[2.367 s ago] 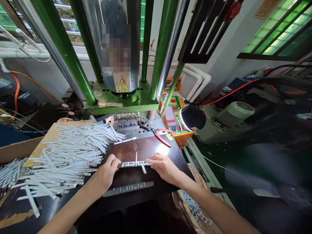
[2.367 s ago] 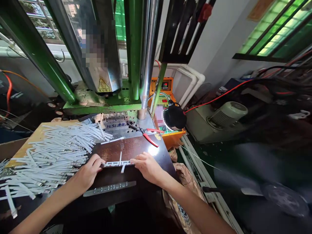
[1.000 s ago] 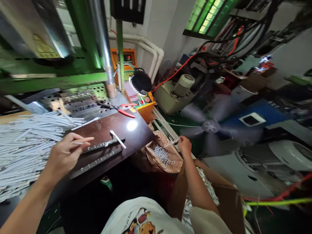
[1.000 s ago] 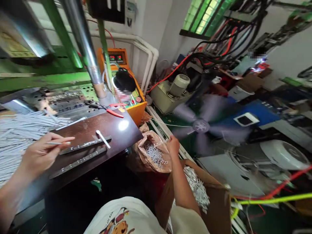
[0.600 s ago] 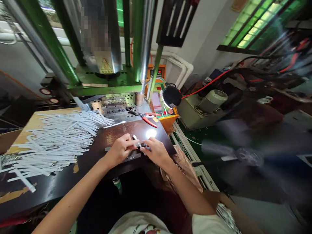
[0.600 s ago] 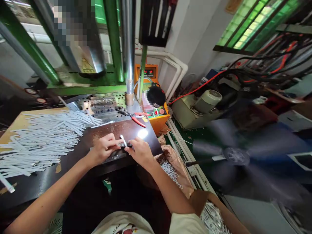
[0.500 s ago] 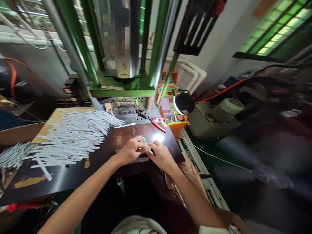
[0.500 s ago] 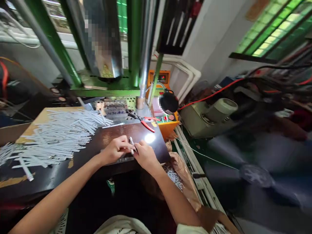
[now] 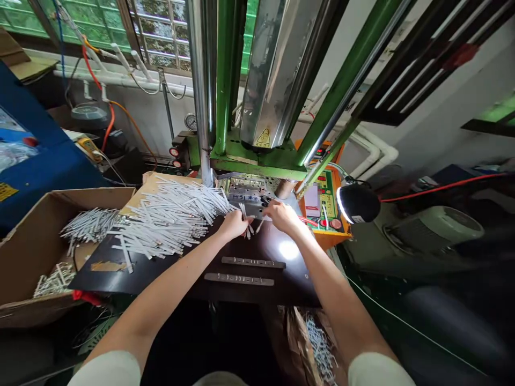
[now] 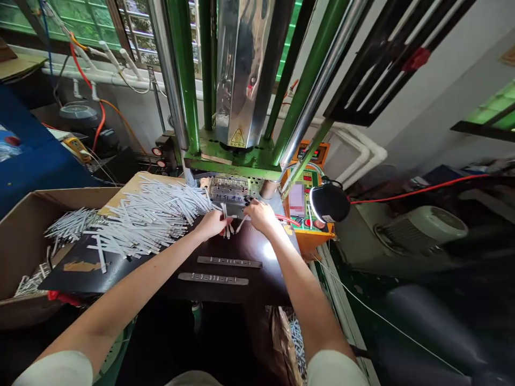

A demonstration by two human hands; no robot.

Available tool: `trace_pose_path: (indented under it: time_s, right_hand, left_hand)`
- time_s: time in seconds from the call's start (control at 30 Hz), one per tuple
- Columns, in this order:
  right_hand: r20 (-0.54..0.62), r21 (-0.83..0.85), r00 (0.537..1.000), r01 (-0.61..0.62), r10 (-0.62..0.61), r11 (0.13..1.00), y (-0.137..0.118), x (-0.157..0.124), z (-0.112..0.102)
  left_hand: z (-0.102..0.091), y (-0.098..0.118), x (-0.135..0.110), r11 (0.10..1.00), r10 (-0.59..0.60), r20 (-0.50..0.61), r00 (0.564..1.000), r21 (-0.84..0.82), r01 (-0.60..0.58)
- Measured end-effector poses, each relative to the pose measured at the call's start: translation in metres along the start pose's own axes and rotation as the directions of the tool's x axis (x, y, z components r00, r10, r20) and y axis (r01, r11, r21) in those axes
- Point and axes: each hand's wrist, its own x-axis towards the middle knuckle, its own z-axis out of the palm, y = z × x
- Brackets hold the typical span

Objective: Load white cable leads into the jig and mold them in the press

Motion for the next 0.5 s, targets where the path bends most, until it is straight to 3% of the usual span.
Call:
trace_pose_path:
  time_s: [0.13, 0.27, 0.37, 0.5]
  right_hand:
    - [-0.049, -0.014, 0.999, 0.019, -0.02, 1.0, -0.037, 0.018, 0.003]
    - [-0.002, 0.043, 0.994, 0.107, -0.107, 0.993, -0.083, 0.016, 0.016]
    - [0.036, 0.079, 0.987, 0.153, -0.156, 0.985, -0.116, 0.026, 0.031]
    - [-0.006, 0.054, 0.989, 0.149, -0.149, 0.987, -0.15, 0.04, 0.038]
  left_hand:
    - [-0.023, -0.014, -0.027, 0.977, 0.112, -0.032, 0.993, 0.184, -0.104]
    - [-0.074, -0.053, -0.071, 0.925, 0.181, -0.017, 0.983, 0.343, -0.164]
    - [-0.106, -0.079, -0.082, 0.89, 0.203, -0.052, 0.978, 0.425, -0.162]
    - [-0.109, -0.084, -0.083, 0.878, 0.211, -0.058, 0.976, 0.449, -0.163]
